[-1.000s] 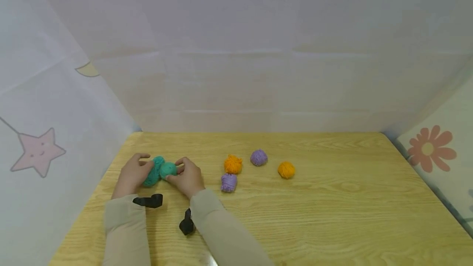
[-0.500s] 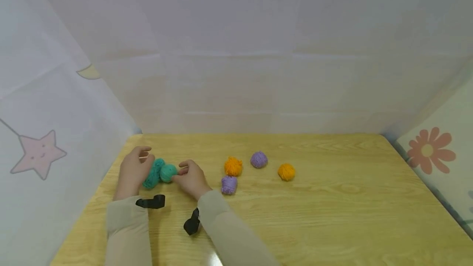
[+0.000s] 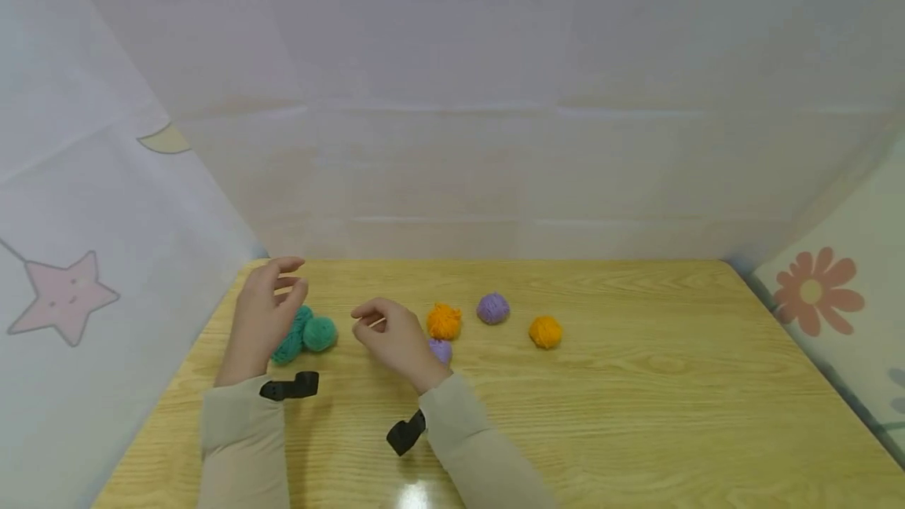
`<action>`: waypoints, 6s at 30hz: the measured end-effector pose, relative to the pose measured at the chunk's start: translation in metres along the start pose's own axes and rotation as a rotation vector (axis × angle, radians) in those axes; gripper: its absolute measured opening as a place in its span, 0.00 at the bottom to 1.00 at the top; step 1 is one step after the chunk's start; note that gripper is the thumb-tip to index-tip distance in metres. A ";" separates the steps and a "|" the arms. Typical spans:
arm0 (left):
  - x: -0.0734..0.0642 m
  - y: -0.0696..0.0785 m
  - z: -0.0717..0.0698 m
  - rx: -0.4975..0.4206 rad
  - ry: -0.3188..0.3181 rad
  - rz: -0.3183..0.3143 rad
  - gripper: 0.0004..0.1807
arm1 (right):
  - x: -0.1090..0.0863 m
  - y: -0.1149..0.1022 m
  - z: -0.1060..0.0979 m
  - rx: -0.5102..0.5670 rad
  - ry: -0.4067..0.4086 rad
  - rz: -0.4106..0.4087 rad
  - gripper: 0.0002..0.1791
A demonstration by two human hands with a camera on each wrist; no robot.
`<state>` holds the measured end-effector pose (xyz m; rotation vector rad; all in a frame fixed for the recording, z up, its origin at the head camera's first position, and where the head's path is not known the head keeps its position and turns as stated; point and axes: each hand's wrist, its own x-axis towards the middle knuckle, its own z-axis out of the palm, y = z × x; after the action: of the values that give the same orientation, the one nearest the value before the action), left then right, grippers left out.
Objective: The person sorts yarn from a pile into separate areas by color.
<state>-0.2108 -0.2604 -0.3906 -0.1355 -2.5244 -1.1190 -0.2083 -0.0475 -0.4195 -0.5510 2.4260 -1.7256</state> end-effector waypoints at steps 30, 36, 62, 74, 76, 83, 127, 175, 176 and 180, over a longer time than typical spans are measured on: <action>0.003 0.040 0.081 -0.287 -0.205 -0.021 0.17 | -0.061 0.033 -0.183 -0.438 0.065 -0.267 0.10; -0.001 0.046 0.103 -0.344 -0.265 -0.001 0.16 | -0.072 0.049 -0.208 -0.427 0.152 -0.217 0.12; -0.010 0.036 0.157 -0.468 -0.581 -0.125 0.31 | -0.077 0.112 -0.264 -0.300 -0.084 0.205 0.32; -0.017 0.040 0.176 -0.333 -0.556 -0.091 0.34 | -0.073 0.123 -0.259 -0.293 -0.132 0.210 0.24; -0.017 0.039 0.177 -0.318 -0.531 -0.090 0.33 | -0.072 0.123 -0.258 -0.303 -0.130 0.208 0.23; -0.018 0.038 0.176 -0.275 -0.455 -0.114 0.29 | -0.070 0.117 -0.252 -0.313 -0.130 0.208 0.22; -0.018 0.074 0.141 -0.365 -0.359 -0.007 0.28 | -0.064 0.097 -0.229 -0.338 -0.082 0.067 0.30; -0.104 0.069 0.125 -0.352 -0.652 0.006 0.24 | -0.127 0.100 -0.164 -0.058 -0.207 0.061 0.26; -0.105 0.069 0.126 -0.357 -0.657 0.001 0.24 | -0.127 0.100 -0.163 -0.059 -0.217 0.069 0.26; -0.105 0.067 0.128 -0.374 -0.679 -0.011 0.24 | -0.127 0.098 -0.160 -0.049 -0.236 0.095 0.26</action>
<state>-0.1356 -0.1147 -0.4616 -0.7081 -2.8230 -1.7793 -0.1600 0.1682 -0.4703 -0.5967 2.2952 -1.4766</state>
